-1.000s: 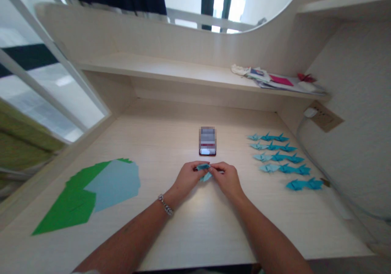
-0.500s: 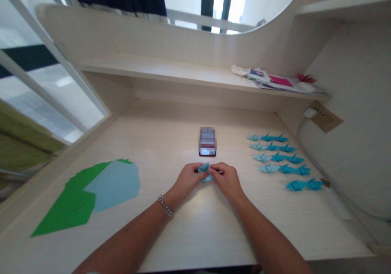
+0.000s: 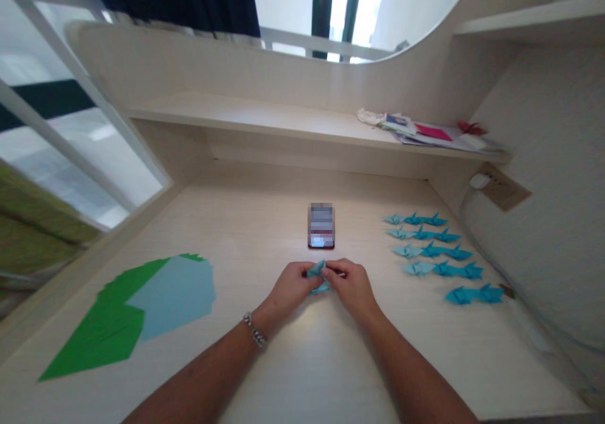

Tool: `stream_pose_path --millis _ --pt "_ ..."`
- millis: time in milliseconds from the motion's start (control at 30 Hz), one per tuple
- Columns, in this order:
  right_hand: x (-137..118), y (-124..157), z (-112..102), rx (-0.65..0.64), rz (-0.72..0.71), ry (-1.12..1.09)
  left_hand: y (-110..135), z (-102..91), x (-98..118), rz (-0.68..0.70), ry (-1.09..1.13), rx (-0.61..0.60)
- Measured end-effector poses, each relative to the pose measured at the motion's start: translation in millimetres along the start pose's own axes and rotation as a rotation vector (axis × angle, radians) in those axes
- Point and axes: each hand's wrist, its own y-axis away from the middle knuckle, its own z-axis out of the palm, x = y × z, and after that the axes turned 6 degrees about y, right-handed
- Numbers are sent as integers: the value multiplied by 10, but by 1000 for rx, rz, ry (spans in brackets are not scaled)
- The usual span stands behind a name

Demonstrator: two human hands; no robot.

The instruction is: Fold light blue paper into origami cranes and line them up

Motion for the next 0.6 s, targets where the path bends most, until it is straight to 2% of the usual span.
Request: stream_pose_path --millis 167,400,600 --pt "8 -6 18 33 40 -2 3 -1 -27 -13 -13 -15" --pt "22 -19 20 13 91 -55 13 21 18 -38 29 -7" --pt "10 -10 16 75 51 -15 24 27 51 -74 29 9"
